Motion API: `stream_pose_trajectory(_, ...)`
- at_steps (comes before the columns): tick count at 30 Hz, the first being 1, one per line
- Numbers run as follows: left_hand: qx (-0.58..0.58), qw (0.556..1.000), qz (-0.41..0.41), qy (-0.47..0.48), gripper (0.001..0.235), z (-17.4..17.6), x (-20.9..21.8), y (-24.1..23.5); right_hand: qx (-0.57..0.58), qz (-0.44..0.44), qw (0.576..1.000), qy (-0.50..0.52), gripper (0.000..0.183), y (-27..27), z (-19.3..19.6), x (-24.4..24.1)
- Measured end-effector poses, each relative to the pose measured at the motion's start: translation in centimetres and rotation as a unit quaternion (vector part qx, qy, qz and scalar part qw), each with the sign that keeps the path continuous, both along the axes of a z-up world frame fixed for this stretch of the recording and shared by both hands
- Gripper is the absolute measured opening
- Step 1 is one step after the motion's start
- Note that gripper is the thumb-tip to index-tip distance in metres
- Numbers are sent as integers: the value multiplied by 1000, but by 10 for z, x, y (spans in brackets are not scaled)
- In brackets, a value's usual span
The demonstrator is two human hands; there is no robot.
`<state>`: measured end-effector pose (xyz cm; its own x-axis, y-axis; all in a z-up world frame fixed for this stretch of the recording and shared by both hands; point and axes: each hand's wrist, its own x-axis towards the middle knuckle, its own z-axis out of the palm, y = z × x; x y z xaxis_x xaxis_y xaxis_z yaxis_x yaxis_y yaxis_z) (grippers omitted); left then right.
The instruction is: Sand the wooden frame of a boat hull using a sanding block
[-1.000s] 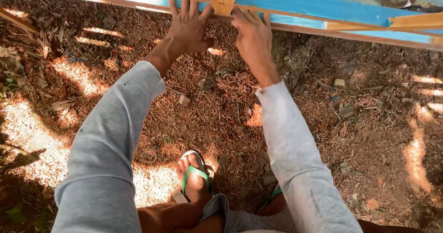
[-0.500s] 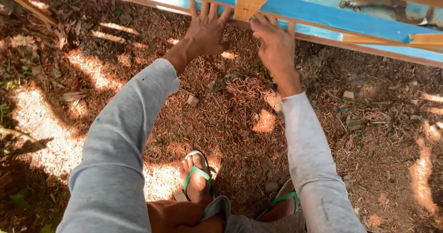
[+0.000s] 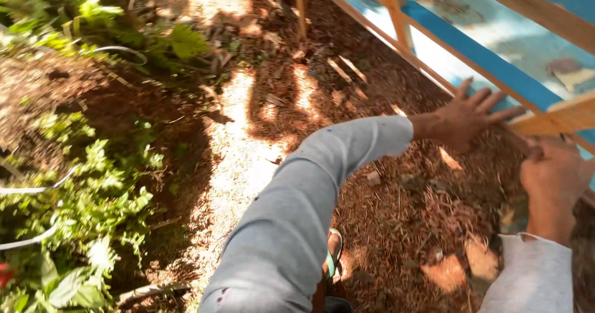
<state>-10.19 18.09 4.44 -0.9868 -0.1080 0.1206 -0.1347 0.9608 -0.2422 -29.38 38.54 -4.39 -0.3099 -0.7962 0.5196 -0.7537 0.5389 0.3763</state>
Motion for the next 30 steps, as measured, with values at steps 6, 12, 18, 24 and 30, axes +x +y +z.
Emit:
stream_pose_trajectory(6, -68, 998, 5, -8, 126, 4, 5, 3, -126, 132, 980, -75, 38, 33, 38, 68)
stream_pose_trajectory(12, -52, 997, -4, 54, 125, -29, -12, -7, -71, 129, 981, -130, 19, -8, 8, -5)
stream_pose_trajectory(18, -123, 989, -3, 85, 125, -37, -14, -8, -129, 183, 938, -264, 36, 39, 25, 61)
stream_pose_trajectory(24, -93, 989, -18, 110, 131, -51, -25, -17, 2, -6, 967, -255, 38, -15, 28, 14)
stream_pose_trajectory(30, -100, 986, -33, 131, 122, -56, -27, -20, -80, 146, 950, -263, 38, 30, 11, 38)
